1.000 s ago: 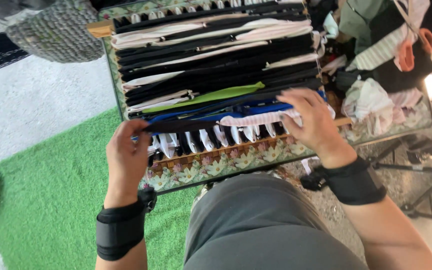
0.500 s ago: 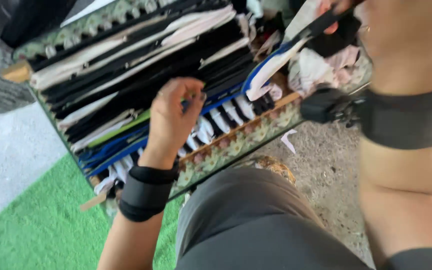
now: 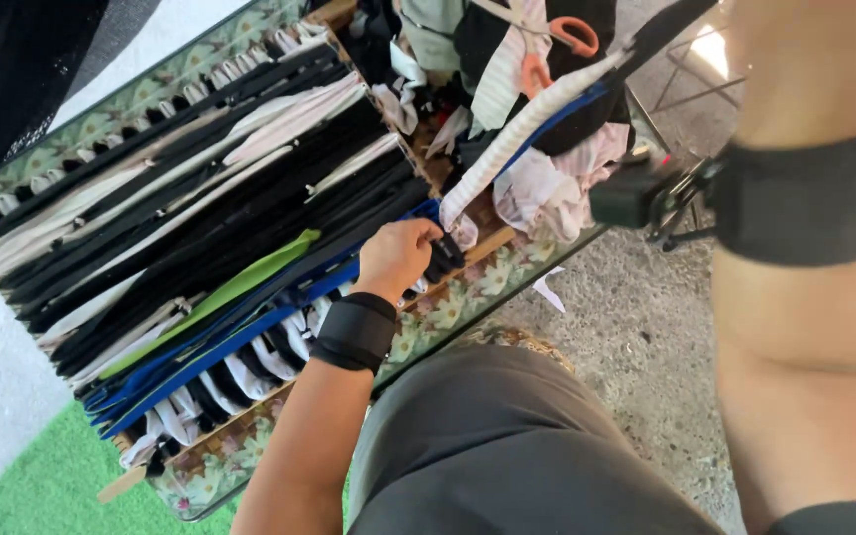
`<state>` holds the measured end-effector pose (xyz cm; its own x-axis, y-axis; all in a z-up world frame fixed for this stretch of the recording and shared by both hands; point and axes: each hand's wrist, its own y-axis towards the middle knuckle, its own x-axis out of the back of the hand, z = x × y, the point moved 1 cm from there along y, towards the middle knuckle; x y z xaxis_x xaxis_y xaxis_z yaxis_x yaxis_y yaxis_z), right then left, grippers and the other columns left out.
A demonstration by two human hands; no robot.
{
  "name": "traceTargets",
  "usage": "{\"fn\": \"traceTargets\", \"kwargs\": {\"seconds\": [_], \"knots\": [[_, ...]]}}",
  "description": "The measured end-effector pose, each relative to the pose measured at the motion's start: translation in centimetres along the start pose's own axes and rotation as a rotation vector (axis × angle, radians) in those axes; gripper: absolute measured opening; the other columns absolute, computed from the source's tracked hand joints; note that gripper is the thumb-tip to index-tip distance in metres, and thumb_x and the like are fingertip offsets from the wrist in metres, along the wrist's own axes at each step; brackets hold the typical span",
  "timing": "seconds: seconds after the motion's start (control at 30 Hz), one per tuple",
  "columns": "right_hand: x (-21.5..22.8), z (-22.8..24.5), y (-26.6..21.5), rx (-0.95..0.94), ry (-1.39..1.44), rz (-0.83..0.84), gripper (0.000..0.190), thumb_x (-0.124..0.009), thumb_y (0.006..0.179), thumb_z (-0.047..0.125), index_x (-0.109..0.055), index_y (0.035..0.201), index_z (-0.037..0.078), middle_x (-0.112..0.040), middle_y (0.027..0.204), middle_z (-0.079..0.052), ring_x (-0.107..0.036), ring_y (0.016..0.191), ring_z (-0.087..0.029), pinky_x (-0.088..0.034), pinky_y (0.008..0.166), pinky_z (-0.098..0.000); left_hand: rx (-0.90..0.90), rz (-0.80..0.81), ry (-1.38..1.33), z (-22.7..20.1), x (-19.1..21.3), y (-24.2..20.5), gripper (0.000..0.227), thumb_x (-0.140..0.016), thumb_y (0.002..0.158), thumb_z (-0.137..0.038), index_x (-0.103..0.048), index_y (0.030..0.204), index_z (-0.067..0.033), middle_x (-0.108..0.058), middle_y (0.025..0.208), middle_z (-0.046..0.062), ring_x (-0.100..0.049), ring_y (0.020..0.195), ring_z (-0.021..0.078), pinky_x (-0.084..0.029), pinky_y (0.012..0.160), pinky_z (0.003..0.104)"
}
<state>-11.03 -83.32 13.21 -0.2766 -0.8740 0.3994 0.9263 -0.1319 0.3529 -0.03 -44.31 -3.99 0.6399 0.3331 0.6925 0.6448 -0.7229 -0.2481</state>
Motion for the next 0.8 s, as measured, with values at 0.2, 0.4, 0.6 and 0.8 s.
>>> {"fn": "traceTargets", "kwargs": {"seconds": [0.2, 0.4, 0.6, 0.8], "knots": [[-12.5, 6.6, 3.6, -0.185, -0.188, 0.084, 0.013, -0.066, 0.107, 0.017, -0.063, 0.111, 0.004, -0.065, 0.088, -0.006, -0.059, 0.076, -0.013, -0.049, 0.068, -0.0302, 0.272, 0.099, 0.366, -0.7, -1.6, 2.1, 0.02, -0.067, 0.093, -0.028, -0.079, 0.105, -0.0169, -0.076, 0.098, 0.009, -0.072, 0.092, 0.0322, -0.058, 0.072, 0.046], [-20.5, 0.6, -1.2, -0.254, -0.066, 0.189, 0.015, -0.069, 0.094, 0.013, -0.064, 0.105, 0.004, -0.07, 0.09, -0.011, -0.069, 0.081, -0.022, -0.054, 0.072, -0.035, 0.432, 0.17, 0.421, -2.4, -2.5, 3.3, 0.025, -0.07, 0.093, -0.033, -0.077, 0.095, -0.0092, -0.077, 0.098, 0.014, -0.073, 0.097, 0.0342, -0.058, 0.08, 0.046], [-24.6, -4.5, -4.0, -0.33, 0.022, 0.308, 0.023, -0.074, 0.082, 0.013, -0.064, 0.1, 0.003, -0.071, 0.087, -0.014, -0.071, 0.083, -0.032, -0.053, 0.074, -0.0407, 0.553, 0.085, 0.088, -1.1, -0.9, 2.2, 0.032, -0.075, 0.079, -0.032, -0.075, 0.105, -0.014, -0.073, 0.103, 0.015, -0.07, 0.099, 0.0357, -0.055, 0.081, 0.048], [-26.5, -8.3, -5.0, -0.302, -0.119, 0.391, 0.02, -0.077, 0.072, 0.016, -0.072, 0.087, 0.003, -0.071, 0.086, -0.019, -0.068, 0.083, -0.038, -0.053, 0.073, -0.0459, 0.374, 0.103, -0.224, 4.3, -3.2, 1.1, 0.031, -0.078, 0.077, -0.021, -0.072, 0.099, -0.0009, -0.074, 0.085, 0.016, -0.072, 0.079, 0.0273, -0.055, 0.074, 0.038]]}}
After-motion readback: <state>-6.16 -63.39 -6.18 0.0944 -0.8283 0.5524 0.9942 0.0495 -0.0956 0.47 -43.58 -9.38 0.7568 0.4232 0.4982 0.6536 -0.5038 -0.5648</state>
